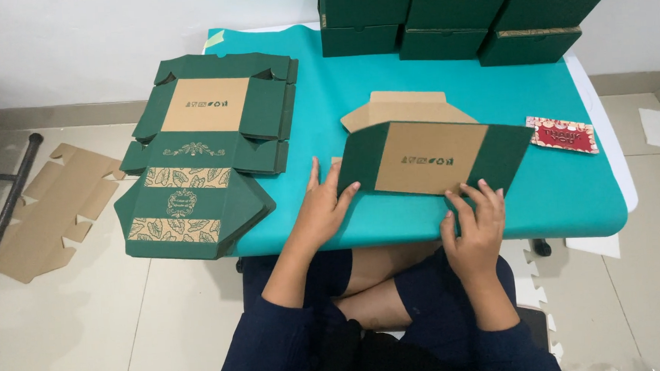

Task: The person folds a flat green cardboard box blank into a rectangular box, inserts a small red packet, and closes the lid. The finished box is then placed on a stack of similar boxes on the table.

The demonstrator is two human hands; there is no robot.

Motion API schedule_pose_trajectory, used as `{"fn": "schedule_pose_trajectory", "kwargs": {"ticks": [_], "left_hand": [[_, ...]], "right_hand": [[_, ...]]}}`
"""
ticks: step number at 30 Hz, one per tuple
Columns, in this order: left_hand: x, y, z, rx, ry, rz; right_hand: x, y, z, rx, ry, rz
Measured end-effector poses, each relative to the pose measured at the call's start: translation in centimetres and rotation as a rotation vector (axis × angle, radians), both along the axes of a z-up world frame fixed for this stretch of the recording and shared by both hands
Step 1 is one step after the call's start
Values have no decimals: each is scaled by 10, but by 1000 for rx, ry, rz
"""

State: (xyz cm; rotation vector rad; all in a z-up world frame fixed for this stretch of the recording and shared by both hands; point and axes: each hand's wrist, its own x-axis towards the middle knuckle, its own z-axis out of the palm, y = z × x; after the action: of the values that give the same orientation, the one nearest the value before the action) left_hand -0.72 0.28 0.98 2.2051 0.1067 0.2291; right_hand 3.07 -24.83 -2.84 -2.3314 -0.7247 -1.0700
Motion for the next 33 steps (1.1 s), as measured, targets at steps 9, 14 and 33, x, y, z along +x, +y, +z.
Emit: {"fn": "schedule_pose_trajectory", "kwargs": {"ticks": [9, 14, 33], "left_hand": [[-1, -8, -7, 41, -632, -93], [5, -4, 26, -69, -57, -13], [-35, -96, -46, 930, -167, -100]], "right_hand": [[-27, -8, 24, -46, -151, 63], [-12, 8, 40, -183, -3, 58], [-21, 31, -2, -208, 164, 150]]}}
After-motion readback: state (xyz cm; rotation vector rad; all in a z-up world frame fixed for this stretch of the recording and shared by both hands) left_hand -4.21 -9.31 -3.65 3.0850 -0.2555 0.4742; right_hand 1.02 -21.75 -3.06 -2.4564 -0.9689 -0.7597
